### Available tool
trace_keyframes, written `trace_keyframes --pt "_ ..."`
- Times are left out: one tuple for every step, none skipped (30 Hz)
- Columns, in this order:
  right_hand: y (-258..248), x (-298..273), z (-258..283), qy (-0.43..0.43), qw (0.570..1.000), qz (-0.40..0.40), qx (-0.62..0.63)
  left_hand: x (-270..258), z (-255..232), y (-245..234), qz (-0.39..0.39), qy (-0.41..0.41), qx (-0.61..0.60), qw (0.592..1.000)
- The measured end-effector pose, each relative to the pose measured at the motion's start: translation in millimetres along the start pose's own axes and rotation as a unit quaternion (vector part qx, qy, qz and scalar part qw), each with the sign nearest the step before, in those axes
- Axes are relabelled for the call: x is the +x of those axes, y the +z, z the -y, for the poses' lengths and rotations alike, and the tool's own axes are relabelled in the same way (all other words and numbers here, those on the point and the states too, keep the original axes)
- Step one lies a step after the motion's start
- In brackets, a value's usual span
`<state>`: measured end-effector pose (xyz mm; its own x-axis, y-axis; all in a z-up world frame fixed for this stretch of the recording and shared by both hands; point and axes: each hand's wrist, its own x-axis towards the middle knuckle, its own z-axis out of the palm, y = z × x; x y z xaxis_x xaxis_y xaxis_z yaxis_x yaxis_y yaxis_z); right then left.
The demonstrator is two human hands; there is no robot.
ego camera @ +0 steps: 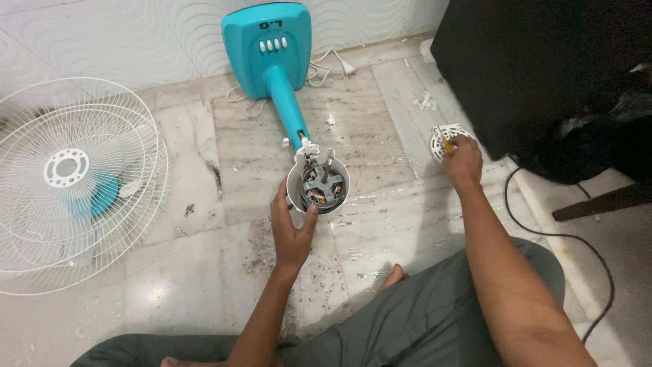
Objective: The person disassembles a teal pedestal fan while sitting on the floor. They remove the rear motor cover, detach the motor housing from the stand, and use a screwdriver to loosen screws on the stand's neck.
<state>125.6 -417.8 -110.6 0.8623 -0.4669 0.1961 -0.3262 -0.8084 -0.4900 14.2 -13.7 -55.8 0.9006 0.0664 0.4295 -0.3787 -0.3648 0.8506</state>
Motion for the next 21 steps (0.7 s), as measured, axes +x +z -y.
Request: trace_keyframes --pt "0.4 0.9 -0.1 -0.003 1.000 0.003 0.008 0.1 -0.1 0.1 -0.001 -0.004 0.000 1.000" --pt "0.7 -0.2 0.9 -0.006 1.000 -0.013 0.010 -0.1 -0.3 -0.6 -0.002 -0.008 0.002 1.000" --pt "0.1 -3.3 2.7 -0.010 0.999 -0.029 0.013 -0.3 -0.6 -0.8 -0.002 -0.009 0.001 1.000" --pt "-1.5 -6.0 6.3 -0.013 0.999 -0.044 0.015 -0.4 -0.8 -1.1 -0.002 -0.010 0.000 1.000" --pt "-4.3 -6.6 11.7 -0.018 0.998 -0.059 0.019 -0.5 -0.9 -1.5 -0.002 -0.011 0.000 1.000" --pt "-8.5 -7.6 17.0 -0.023 0.997 -0.073 0.022 -0.9 -0.8 -1.6 -0.003 -0.011 -0.003 1.000" --pt "-13.1 -8.8 23.0 -0.027 0.995 -0.088 0.026 -1.1 -0.7 -1.4 -0.004 -0.010 -0.006 1.000" --pt "-18.1 -10.2 29.1 -0.056 0.995 -0.084 0.025 -0.8 -0.5 -0.4 -0.005 -0.009 -0.010 1.000" --pt "-22.1 -12.0 36.1 -0.085 0.993 -0.080 0.025 -0.4 -0.2 0.5 -0.004 -0.009 -0.002 1.000" --pt "-25.2 -14.2 43.1 -0.114 0.990 -0.075 0.024 -0.4 0.1 0.8 -0.002 -0.011 0.005 1.000" --pt "-27.5 -15.2 50.1 -0.070 0.996 -0.001 0.060 -0.5 0.3 1.0 -0.001 -0.012 0.012 1.000" --pt "-28.1 -16.3 56.3 -0.025 0.992 0.073 0.097 -0.9 0.3 0.8 -0.002 -0.008 0.011 1.000" --pt "-27.3 -18.5 60.9 0.019 0.980 0.146 0.132 -1.5 0.2 0.3 -0.004 -0.004 0.010 1.000" --pt "-25.9 -20.1 64.0 -0.002 0.978 0.175 0.113 -0.5 0.1 1.5 -0.006 0.002 0.007 1.000" --pt "-23.4 -22.1 65.2 -0.024 0.974 0.203 0.094 0.2 -0.1 2.6 -0.004 -0.002 0.003 1.000" --pt "-19.4 -23.2 65.2 -0.046 0.968 0.233 0.076 0.0 0.0 1.7 -0.002 -0.007 0.000 1.000" --pt "-17.0 -21.5 62.1 -0.023 0.967 0.240 0.081 -0.1 0.1 1.3 0.000 -0.012 -0.002 1.000" --pt "-14.5 -19.4 56.7 -0.001 0.965 0.247 0.088 -1.0 0.2 0.3 -0.003 -0.008 0.002 1.000" --pt "-11.9 -16.6 50.1 0.021 0.962 0.255 0.094 -1.7 0.3 -0.3 -0.005 -0.005 0.007 1.000" --pt "-10.2 -11.5 42.9 0.035 0.970 0.222 0.091 -0.8 0.2 0.3 -0.008 -0.001 0.010 1.000" --pt "-9.2 -6.5 35.5 0.049 0.977 0.188 0.088 0.2 0.1 0.7 -0.004 -0.008 0.005 1.000"
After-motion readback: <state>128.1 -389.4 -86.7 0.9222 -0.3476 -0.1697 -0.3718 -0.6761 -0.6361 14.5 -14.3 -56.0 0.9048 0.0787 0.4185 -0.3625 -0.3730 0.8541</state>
